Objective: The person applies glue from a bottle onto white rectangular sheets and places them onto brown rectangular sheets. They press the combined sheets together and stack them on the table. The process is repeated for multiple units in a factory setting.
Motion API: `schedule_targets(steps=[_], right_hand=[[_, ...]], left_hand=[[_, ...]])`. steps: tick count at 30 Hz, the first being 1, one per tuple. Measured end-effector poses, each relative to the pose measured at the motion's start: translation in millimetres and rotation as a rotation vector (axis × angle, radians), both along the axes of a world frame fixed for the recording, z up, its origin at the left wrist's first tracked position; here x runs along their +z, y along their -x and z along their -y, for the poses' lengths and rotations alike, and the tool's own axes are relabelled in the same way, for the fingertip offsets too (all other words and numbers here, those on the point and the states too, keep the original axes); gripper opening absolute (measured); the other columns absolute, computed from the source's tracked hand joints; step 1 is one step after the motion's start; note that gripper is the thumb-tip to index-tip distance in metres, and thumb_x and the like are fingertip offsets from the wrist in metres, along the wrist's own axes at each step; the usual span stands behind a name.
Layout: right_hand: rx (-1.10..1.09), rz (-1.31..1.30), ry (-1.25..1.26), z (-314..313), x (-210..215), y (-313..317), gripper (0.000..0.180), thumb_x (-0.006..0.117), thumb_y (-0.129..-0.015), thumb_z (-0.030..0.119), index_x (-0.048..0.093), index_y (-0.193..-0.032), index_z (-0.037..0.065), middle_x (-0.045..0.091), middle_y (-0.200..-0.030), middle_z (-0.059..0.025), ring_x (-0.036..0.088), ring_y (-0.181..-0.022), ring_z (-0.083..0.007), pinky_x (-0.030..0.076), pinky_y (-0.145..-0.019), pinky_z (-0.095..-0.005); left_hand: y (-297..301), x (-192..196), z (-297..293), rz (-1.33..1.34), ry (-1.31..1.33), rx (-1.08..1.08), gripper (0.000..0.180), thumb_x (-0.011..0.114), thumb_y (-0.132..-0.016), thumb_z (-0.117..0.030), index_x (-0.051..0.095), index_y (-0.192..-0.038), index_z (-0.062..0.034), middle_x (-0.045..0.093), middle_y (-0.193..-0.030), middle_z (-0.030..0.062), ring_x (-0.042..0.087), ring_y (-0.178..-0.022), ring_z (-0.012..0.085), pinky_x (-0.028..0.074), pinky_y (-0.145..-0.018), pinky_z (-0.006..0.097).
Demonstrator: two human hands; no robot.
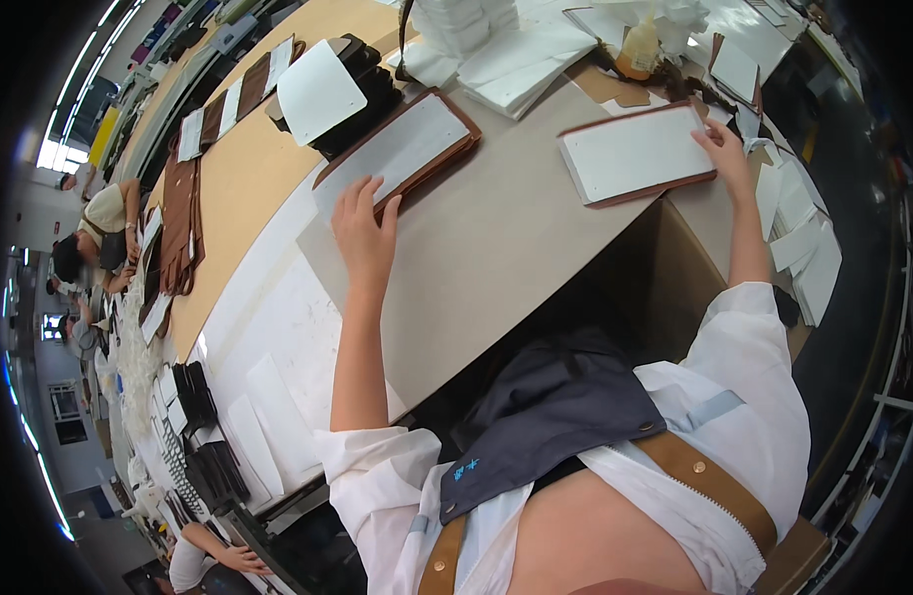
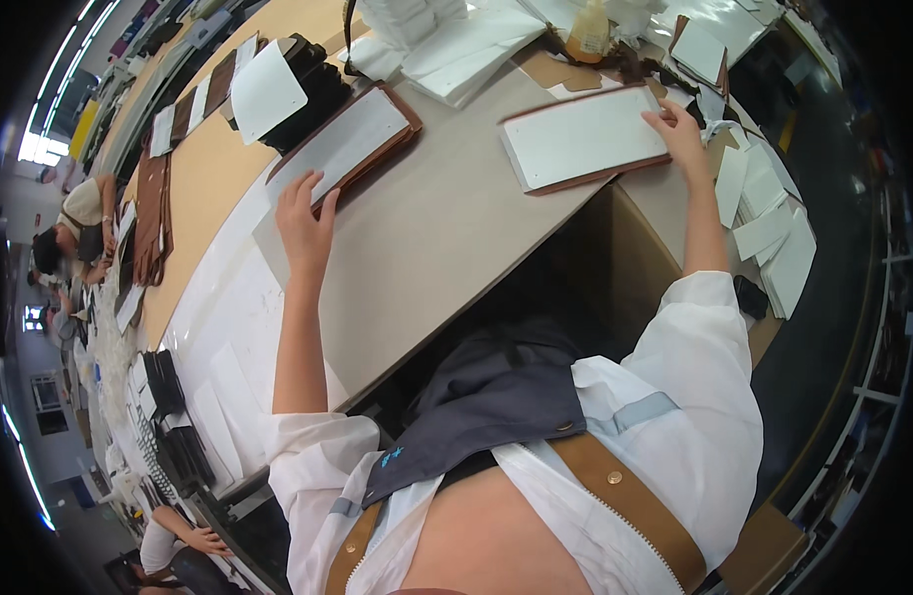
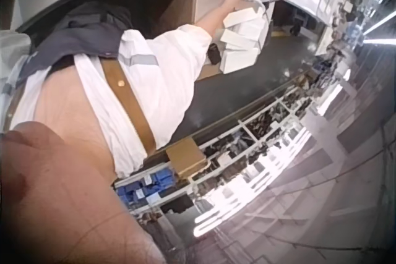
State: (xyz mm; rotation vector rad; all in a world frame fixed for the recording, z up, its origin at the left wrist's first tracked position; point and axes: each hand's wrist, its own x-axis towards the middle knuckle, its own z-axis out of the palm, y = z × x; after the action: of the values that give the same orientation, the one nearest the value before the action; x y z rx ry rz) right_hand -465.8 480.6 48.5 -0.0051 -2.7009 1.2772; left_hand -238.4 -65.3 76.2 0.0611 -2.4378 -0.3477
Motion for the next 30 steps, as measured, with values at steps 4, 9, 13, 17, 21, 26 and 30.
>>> schedule_targets(steps=[4, 9, 13, 17, 21, 26, 30], right_hand=[[0.055, -0.406, -0.268, 27, -28, -9, 0.058, 0.076, -0.089, 0.041, 0.064, -0.131, 0.004, 0.059, -0.13, -0.0199, 0.053, -0.123, -0.0363, 0.039, -0.108, -0.0449], [0.228, -0.579, -0.27, 109, -5, -70, 0.038, 0.074, -0.091, 0.021, 0.067, -0.125, 0.007, 0.06, -0.126, -0.0134, 0.054, -0.119, -0.032, 0.042, -0.104, -0.0428], [0.378, -0.518, -0.058, 169, 9, -118, 0.032, 0.073, -0.089, 0.011, 0.069, -0.12, 0.008, 0.06, -0.126, -0.0115, 0.054, -0.119, -0.0314, 0.043, -0.103, -0.0423], [0.583, -0.454, 0.061, 218, 2, -153, 0.029, 0.072, -0.086, 0.005, 0.069, -0.114, 0.007, 0.059, -0.126, -0.0116, 0.054, -0.12, -0.0326, 0.043, -0.103, -0.0425], [0.715, -0.478, 0.043, 243, -13, -168, 0.028, 0.072, -0.084, 0.004, 0.068, -0.112, 0.005, 0.059, -0.125, -0.0122, 0.054, -0.119, -0.0333, 0.043, -0.103, -0.0431], [0.672, -0.44, 0.11, 244, -18, -170, 0.025, 0.071, -0.085, 0.003, 0.068, -0.111, 0.004, 0.06, -0.123, -0.0126, 0.054, -0.118, -0.0334, 0.044, -0.101, -0.0424], [0.65, -0.436, 0.111, 244, -18, -170, 0.022, 0.07, -0.087, 0.004, 0.068, -0.109, 0.004, 0.061, -0.121, -0.0123, 0.055, -0.117, -0.0328, 0.045, -0.099, -0.0423]], left_hand=[[37, -29, 20, 0.083, 0.183, 0.035, 0.043, 0.072, -0.093, -0.031, 0.064, -0.126, -0.0044, 0.063, -0.137, 0.0119, 0.057, -0.129, 0.0342, 0.046, -0.105, 0.044], [38, -35, 30, 0.197, 0.227, 0.02, 0.049, 0.073, -0.091, -0.037, 0.064, -0.127, -0.0054, 0.064, -0.136, 0.0117, 0.059, -0.128, 0.0311, 0.05, -0.102, 0.042], [34, -29, 34, 0.178, 0.311, -0.031, 0.048, 0.073, -0.09, -0.038, 0.066, -0.126, -0.0074, 0.065, -0.135, 0.0118, 0.062, -0.124, 0.0296, 0.053, -0.097, 0.041], [41, -21, 41, 0.176, 0.306, -0.073, 0.043, 0.075, -0.089, -0.036, 0.069, -0.121, -0.0086, 0.07, -0.127, 0.0106, 0.066, -0.118, 0.0283, 0.056, -0.092, 0.039], [44, -18, 40, 0.153, 0.291, -0.094, 0.035, 0.075, -0.09, -0.03, 0.072, -0.117, -0.0092, 0.072, -0.122, 0.0088, 0.069, -0.111, 0.0287, 0.056, -0.089, 0.038], [41, -14, 26, 0.074, 0.417, -0.132, 0.013, 0.072, -0.086, -0.018, 0.063, -0.088, -0.0089, 0.068, -0.097, 0.0051, 0.067, -0.093, 0.0245, 0.055, -0.076, 0.037], [44, -19, 18, 0.044, 0.602, -0.037, 0.012, 0.066, -0.078, -0.011, 0.055, -0.076, -0.0118, 0.057, -0.08, 0.0036, 0.059, -0.081, 0.023, 0.05, -0.069, 0.036]])
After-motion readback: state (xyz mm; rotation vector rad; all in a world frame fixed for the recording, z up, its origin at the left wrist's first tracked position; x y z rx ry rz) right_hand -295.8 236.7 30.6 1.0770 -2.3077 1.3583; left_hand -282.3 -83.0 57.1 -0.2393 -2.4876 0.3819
